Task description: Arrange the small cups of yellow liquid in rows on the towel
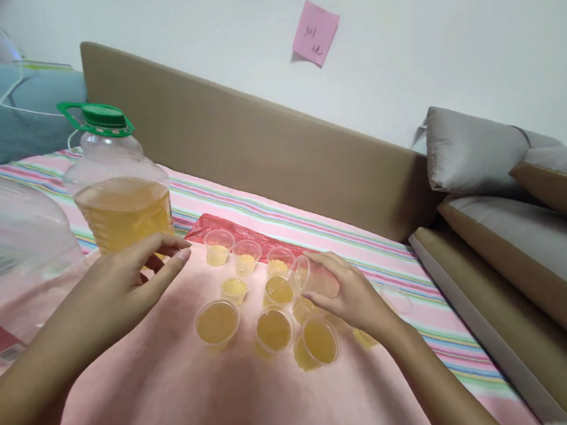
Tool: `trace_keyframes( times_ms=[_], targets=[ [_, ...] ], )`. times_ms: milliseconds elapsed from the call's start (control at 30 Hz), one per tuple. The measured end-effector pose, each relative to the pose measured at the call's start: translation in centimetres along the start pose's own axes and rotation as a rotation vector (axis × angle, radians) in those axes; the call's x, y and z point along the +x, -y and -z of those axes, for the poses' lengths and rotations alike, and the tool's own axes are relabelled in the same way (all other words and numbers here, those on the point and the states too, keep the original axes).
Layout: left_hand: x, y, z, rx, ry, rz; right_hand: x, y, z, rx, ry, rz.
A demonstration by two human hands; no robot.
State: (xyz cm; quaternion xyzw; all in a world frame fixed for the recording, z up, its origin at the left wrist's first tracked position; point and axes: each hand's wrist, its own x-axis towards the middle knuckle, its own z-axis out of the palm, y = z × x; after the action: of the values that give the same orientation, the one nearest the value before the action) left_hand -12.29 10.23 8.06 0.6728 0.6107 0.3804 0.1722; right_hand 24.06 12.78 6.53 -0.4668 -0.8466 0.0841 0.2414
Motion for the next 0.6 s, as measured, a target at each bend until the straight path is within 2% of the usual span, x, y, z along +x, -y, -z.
trace_keyframes(
  times_ms=[600],
  targets=[
    [-0.2,0.02,0.1,0.003,0.016,-0.007,0.03,0.13,0.05,-0.04,0.031,0.014]
  ],
)
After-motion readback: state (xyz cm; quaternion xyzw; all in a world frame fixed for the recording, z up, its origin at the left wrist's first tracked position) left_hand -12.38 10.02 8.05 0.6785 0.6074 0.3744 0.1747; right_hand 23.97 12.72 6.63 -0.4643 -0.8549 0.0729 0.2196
